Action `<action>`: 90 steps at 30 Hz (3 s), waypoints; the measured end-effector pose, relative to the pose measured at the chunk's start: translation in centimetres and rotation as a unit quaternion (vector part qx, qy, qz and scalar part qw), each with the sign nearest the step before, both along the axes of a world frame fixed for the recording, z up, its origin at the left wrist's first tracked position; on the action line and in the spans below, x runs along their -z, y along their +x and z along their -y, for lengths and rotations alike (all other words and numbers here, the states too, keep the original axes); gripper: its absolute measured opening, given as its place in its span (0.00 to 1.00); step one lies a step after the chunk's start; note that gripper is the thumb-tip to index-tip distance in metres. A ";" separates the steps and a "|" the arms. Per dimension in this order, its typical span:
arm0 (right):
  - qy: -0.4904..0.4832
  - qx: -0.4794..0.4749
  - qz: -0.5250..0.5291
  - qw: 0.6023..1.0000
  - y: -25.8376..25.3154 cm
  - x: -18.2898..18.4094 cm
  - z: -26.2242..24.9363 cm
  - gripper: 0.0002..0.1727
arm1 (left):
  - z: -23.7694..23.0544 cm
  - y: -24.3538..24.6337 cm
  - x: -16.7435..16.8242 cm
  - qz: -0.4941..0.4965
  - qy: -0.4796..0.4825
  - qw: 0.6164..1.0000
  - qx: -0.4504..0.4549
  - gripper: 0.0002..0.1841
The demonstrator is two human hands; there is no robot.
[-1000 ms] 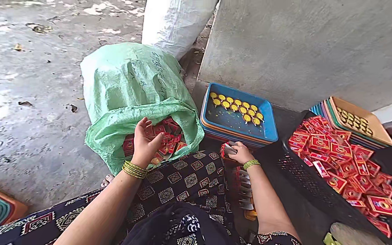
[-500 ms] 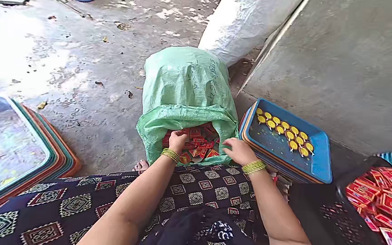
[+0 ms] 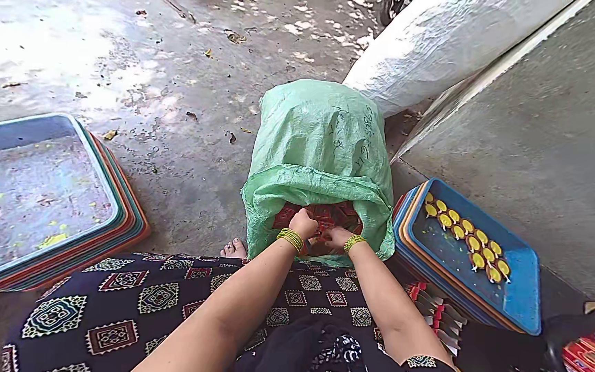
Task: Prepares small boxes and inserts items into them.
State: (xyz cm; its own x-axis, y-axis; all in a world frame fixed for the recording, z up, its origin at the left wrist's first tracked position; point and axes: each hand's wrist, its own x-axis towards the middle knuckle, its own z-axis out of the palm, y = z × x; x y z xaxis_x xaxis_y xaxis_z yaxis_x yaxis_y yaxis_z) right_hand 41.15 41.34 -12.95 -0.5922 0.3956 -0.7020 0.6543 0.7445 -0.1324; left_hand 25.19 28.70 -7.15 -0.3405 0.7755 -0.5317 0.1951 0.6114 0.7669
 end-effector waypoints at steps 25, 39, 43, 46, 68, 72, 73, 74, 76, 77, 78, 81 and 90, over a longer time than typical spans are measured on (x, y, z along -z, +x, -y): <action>0.082 0.214 0.066 0.971 2.6 -2.8 0.5 0.57 | 0.1 0.3 3.0 0.092 0.033 0.995 -0.029 0.36; -0.218 0.270 -0.446 0.825 1.4 -7.0 1.7 0.33 | 0.1 1.0 2.8 0.166 0.071 0.983 0.037 0.50; -0.121 0.375 -0.534 0.748 0.5 -5.6 0.6 0.27 | 0.0 0.3 3.2 0.137 0.056 0.989 -0.008 0.44; 0.108 0.297 -0.321 0.893 1.0 -4.5 -0.8 0.22 | 0.2 0.1 3.2 0.068 0.030 0.997 -0.035 0.43; -0.134 0.153 -0.540 0.817 7.2 -12.2 3.2 0.06 | 0.2 0.8 2.3 0.271 0.043 0.962 0.001 0.44; -0.154 0.200 -0.608 0.753 9.4 -13.4 5.3 0.09 | 1.0 2.0 0.2 0.342 0.050 0.934 0.085 0.40; -0.130 0.213 -0.612 0.750 9.7 -13.7 5.7 0.10 | 1.2 2.3 -0.4 0.345 0.055 0.932 0.096 0.40; -0.099 0.223 -0.609 0.755 9.8 -13.8 6.1 0.11 | 1.4 2.6 -0.9 0.346 0.061 0.930 0.105 0.39; -0.028 0.233 -0.580 0.780 9.7 -13.8 6.5 0.13 | 1.8 3.1 -1.7 0.359 0.078 0.923 0.117 0.35; 0.005 0.238 -0.559 0.794 9.3 -13.6 6.6 0.13 | 2.0 3.4 -2.1 0.367 0.090 0.918 0.119 0.31; 0.033 0.243 -0.540 0.805 8.7 -13.3 6.7 0.14 | 2.2 3.6 -2.4 0.370 0.100 0.916 0.121 0.29; 0.081 0.247 -0.521 0.813 6.1 -12.7 6.5 0.12 | 2.2 3.5 -2.3 0.360 0.115 0.915 0.139 0.52; 0.061 0.423 -0.318 0.846 -0.6 -8.2 1.1 0.20 | 0.3 0.6 -1.2 0.159 0.189 0.965 -0.093 0.55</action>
State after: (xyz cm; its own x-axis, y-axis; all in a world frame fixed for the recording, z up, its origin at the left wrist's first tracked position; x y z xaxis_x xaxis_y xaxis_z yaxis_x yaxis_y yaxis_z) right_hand 40.55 40.23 -4.78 -0.3026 0.9138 -0.2709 0.7859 0.0784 -0.6134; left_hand 25.76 28.39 -5.93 -0.3594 0.8751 -0.3241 -0.1724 0.2791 0.9447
